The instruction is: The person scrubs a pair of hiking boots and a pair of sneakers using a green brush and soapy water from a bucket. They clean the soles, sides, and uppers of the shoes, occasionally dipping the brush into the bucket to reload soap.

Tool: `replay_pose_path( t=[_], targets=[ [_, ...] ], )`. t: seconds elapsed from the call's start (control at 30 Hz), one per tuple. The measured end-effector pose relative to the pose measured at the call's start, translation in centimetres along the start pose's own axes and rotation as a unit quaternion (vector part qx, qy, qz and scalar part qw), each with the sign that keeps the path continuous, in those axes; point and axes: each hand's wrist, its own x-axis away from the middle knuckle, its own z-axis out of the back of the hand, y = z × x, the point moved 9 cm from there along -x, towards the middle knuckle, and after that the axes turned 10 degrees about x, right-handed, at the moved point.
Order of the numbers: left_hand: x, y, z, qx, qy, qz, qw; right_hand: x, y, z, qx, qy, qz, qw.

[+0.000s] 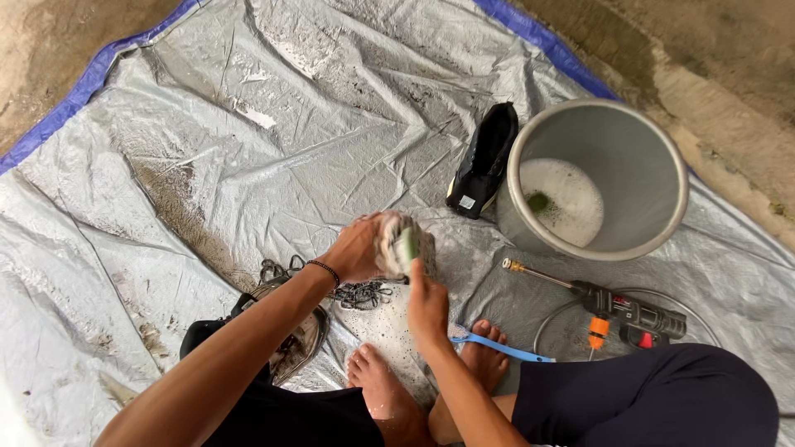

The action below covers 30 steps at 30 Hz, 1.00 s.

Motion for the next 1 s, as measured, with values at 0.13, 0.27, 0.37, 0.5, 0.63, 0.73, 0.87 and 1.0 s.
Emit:
replay_pose_path(
  t=[0.13,0.27,0.37,0.5,0.63,0.73,0.87,1.0],
  targets=[
    [2.4,5.1,0.3,-0.034,-0.063,-0.019,0.997,1.4,1.3,0.5,-0.077,-0.013,-0.182,0.980],
    [0.7,2.9,0.2,-0.015,-0.069,0.008,0.997,2.3,5.5,-0.7,0.098,0.057,0.000,0.994],
    [-0.6,-0.6,-1.5,-0.028,-0.063,0.061,0.996,-1.9,3.3,0.5,0.168,0.114,0.085,0.976],
    [1.2,2.2,-2.8,-0.133,-0.100,0.048,0.985,-5.0,-0.5,1.5,0.134,0.131,0.132,0.973],
    [0.3,3.0,-2.8,-0.312,-0.051,-0.069,0.946,-4.1,2.6,-0.2,0.195,0.161,0.273,0.928],
    [1.0,1.7,-3.5,-0.124,-0.100,0.000,0.987,-1.6,6.3,0.4,0.126,0.133,0.170,0.968],
    [-0.6,-2.1,-2.5,-0.134,-0.073,0.055,0.987,-2.0,11.9,-2.0,0.156,0.036,0.128,0.979],
    [-0.8,-2.6,-3.6,-0.090,-0.079,0.053,0.991,-4.4,2.5,0.4,0.172,0.105,0.198,0.959]
  ],
)
